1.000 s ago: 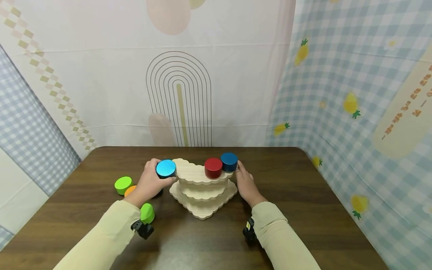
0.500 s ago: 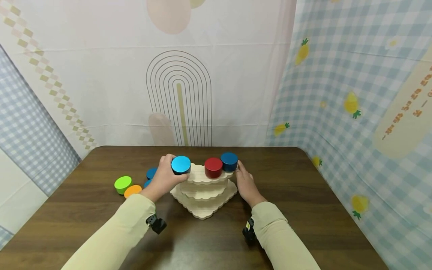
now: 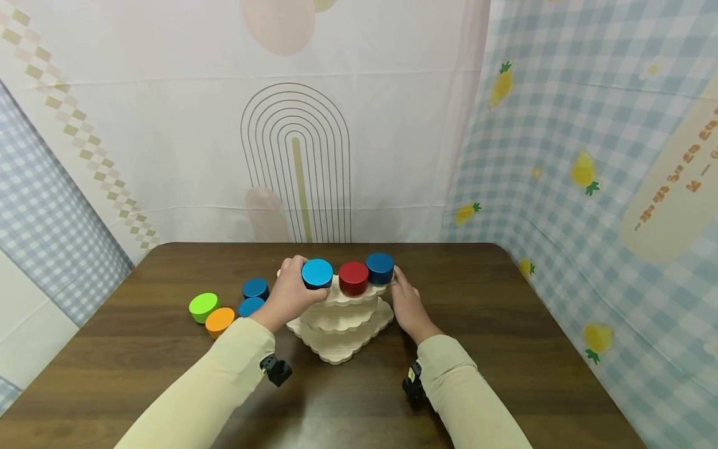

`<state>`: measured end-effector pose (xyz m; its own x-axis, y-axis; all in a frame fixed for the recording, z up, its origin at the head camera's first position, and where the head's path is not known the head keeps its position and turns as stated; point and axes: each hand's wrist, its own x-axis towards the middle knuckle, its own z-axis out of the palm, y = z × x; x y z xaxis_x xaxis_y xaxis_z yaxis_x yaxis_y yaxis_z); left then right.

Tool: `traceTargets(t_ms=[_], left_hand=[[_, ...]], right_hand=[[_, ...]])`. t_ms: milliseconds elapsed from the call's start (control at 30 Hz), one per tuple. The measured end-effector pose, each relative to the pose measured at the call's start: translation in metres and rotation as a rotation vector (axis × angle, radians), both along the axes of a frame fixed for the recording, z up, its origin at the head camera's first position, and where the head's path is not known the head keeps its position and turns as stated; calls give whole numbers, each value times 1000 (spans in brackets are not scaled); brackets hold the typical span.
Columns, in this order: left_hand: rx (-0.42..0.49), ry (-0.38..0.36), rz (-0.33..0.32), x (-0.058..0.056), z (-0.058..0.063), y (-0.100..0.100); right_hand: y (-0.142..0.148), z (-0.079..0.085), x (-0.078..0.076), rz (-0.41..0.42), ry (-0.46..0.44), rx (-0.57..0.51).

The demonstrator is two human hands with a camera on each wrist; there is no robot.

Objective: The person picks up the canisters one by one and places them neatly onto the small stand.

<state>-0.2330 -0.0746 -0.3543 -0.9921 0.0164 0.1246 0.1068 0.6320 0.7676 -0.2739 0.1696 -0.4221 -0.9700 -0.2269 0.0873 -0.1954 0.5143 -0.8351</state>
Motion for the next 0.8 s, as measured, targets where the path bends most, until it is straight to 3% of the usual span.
traceTargets(t_ms=[300,800], left_hand=[[-75,-25,22,-1,3,4],[-90,-105,0,-2,9,7]], right_hand=[[-1,0,-1,1,28,7],[1,-2,0,-16,18,0]])
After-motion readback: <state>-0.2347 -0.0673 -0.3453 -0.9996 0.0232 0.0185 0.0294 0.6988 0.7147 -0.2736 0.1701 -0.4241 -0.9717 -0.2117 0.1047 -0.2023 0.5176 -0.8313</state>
